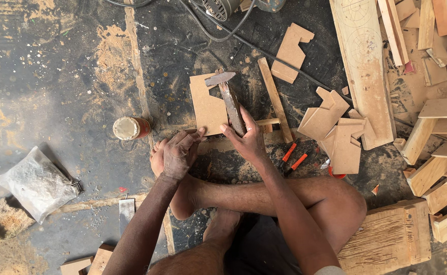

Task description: The person sits on the floor and assembles small wooden pieces by applying glue and hammering nails. They repeatedly pick up pieces, apply glue, align them, and use a hammer to drive nails, then place the assembled units aside.

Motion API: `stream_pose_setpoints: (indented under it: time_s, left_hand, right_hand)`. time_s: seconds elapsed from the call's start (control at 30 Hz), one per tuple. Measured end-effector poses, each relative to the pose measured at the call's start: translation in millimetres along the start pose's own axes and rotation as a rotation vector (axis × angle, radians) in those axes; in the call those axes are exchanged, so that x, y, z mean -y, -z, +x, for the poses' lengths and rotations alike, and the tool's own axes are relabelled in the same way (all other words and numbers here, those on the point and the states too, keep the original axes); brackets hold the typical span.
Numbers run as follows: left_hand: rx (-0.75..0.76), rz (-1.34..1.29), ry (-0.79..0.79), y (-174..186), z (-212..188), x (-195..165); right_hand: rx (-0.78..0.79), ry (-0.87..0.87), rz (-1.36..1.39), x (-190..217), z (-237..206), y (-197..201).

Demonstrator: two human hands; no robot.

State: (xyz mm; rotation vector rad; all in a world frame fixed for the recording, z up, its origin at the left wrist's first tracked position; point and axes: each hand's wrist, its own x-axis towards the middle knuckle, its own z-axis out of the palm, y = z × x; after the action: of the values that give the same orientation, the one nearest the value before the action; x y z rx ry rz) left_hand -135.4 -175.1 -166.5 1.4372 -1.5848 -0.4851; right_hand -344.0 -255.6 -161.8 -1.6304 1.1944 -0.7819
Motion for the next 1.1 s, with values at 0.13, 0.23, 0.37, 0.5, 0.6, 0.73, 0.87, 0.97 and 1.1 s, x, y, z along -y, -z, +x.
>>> stream_pose_setpoints:
  time_s: [0.13, 0.23, 0.37, 0.5, 0.6, 0.73, 0.87, 0.97, 1.1]
  left_hand:
    - [0.012, 0.085, -0.013, 2, -3, 0]
    - [0.029, 0.070, 0.002, 3, -8, 3]
    - [0.191, 0.024, 0.413, -3, -8, 13]
    - [0.148, -0.161, 0.585, -3, 12, 21]
    - [0.341, -0.259, 0.651, 1, 42, 24]
    - [0.438, -0.438, 0.647, 10, 68, 21]
    - [0.512, -0.452, 0.802, 12, 82, 22]
    - [0.508, -0.471, 0.849, 12, 85, 24]
    - [0.467, -0.609, 0.830, 15, 84, 25]
  right_hand:
    - [-0.007, 0.013, -0.020, -1, -1, 0]
    - [-0.008, 0.025, -0.054, -4, 0, 0]
    - [-0.004, 0.031, -0.057, -10, 3, 0]
    - [-0.001, -0.008, -0.030, -12, 3, 0]
    - [0.010, 0.047, -0.009, -9, 2, 1]
    - [-0.007, 0.057, -0.015, -6, 5, -1]
    - [-0.013, 0.047, -0.018, -6, 6, -4]
    - [-0.009, 0.021, -0.019, -6, 7, -6]
    - [-0.016, 0.055, 0.001, -4, 8, -9]
